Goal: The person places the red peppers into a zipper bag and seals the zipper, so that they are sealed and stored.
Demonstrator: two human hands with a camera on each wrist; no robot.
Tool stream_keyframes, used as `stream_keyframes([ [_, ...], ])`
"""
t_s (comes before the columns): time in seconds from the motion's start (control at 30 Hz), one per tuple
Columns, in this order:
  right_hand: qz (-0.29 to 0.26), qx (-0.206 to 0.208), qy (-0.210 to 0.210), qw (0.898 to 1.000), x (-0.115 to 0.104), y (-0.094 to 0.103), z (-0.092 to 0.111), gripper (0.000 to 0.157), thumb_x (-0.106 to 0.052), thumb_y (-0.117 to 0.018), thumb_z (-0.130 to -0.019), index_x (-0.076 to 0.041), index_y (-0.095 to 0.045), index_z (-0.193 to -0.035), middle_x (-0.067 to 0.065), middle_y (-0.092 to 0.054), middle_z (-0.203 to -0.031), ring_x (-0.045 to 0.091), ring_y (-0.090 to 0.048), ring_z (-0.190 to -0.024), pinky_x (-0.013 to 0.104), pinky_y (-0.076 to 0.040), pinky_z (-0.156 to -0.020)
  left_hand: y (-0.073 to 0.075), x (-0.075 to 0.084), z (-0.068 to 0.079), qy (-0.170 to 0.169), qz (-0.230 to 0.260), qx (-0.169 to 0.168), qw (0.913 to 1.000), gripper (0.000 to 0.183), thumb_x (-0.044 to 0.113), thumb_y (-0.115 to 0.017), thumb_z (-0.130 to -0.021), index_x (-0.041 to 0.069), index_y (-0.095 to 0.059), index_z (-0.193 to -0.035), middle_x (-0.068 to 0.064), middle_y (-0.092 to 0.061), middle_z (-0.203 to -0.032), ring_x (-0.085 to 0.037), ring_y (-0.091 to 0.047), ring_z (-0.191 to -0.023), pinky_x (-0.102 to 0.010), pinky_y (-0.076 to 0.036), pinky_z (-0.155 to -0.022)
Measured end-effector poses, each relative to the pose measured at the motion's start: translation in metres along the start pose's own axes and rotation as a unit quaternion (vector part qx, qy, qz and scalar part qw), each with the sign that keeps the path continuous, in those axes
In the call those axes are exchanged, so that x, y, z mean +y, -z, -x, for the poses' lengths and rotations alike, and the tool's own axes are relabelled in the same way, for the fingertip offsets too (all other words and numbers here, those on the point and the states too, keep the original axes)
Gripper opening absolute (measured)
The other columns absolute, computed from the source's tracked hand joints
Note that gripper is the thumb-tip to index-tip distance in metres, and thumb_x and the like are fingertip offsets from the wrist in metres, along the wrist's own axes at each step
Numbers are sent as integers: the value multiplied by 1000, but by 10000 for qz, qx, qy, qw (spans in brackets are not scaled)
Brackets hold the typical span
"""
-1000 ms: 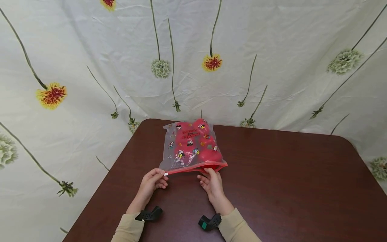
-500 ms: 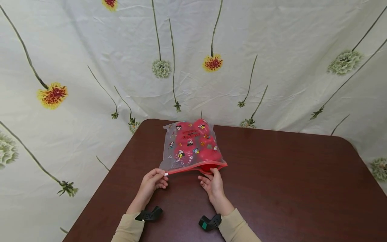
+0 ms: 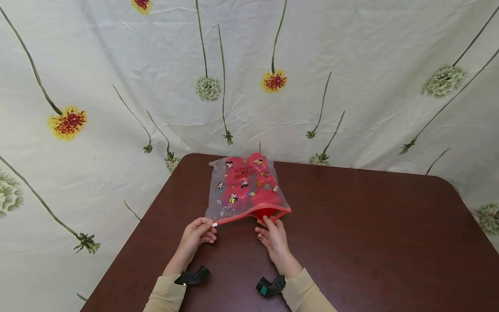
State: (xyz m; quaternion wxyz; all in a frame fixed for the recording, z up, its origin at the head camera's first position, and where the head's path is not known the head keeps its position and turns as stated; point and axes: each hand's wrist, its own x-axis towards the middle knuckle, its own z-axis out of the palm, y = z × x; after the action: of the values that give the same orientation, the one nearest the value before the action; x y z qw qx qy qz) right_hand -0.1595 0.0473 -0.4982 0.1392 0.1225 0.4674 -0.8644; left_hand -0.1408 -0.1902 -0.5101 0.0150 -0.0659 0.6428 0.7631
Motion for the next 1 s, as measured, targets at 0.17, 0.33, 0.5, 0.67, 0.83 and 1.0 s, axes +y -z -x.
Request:
stream_keyframes([
  [0.17, 55, -41, -2, 10000, -1, 0, -1, 21, -19, -50, -97, -7, -35, -106, 0, -61, -88, 6, -59, -62, 19, -47, -59, 0, 0, -1, -8, -21, -14, 10000, 13, 8, -53, -94, -5, -55, -92, -13, -61, -73, -17, -61, -56, -28, -54, -55],
  [0.33, 184, -29, -94, 9998, -2, -1, -2, 23, -20, -52, -97, -7, -36, -107, -1, -62, -88, 5, -58, -61, 18, -45, -57, 0, -1, -1, -34, -25, -14, 10000, 13, 8, -54, -94, -4, -55, -92, -12, -62, -73, -17, -61, -56, -29, -54, -55],
  [0.5, 213, -111, -232, 9994, -5, -1, -4, 20, -18, -52, -97, -7, -37, -104, 0, -62, -89, 4, -54, -60, 16, -42, -54, -1, 0, 0, -120, 15, 67, 9999, 14, 12, -53, -95, -2, -52, -94, -11, -64, -78, -15, -61, -56, -28, -54, -55],
  [0.67, 263, -198, -423, 9986, -6, -2, -4, 19, -17, -53, -96, -4, -41, -104, 1, -63, -89, 4, -55, -60, 15, -41, -54, -2, 2, 1, -149, 128, 236, 9995, 17, 17, -50, -98, 1, -47, -96, -11, -64, -84, -14, -61, -57, -27, -53, -56],
  [0.83, 328, -286, -572, 9974, -3, -3, -1, 31, -21, -56, -95, 0, -43, -114, 0, -66, -94, 5, -60, -64, 16, -43, -56, -2, 2, 2, -33, 331, 394, 9987, 14, 16, -51, -97, 3, -48, -94, -11, -63, -83, -15, -60, -57, -28, -53, -57],
  [1.0, 349, -379, -683, 9963, 1, -6, 4, 31, -22, -60, -92, -1, -56, -114, 1, -68, -96, 7, -63, -68, 16, -44, -57, -1, 2, 1, -24, 282, 371, 9989, 13, 16, -53, -95, 5, -48, -90, -9, -63, -80, -14, -60, -56, -28, -53, -57],
])
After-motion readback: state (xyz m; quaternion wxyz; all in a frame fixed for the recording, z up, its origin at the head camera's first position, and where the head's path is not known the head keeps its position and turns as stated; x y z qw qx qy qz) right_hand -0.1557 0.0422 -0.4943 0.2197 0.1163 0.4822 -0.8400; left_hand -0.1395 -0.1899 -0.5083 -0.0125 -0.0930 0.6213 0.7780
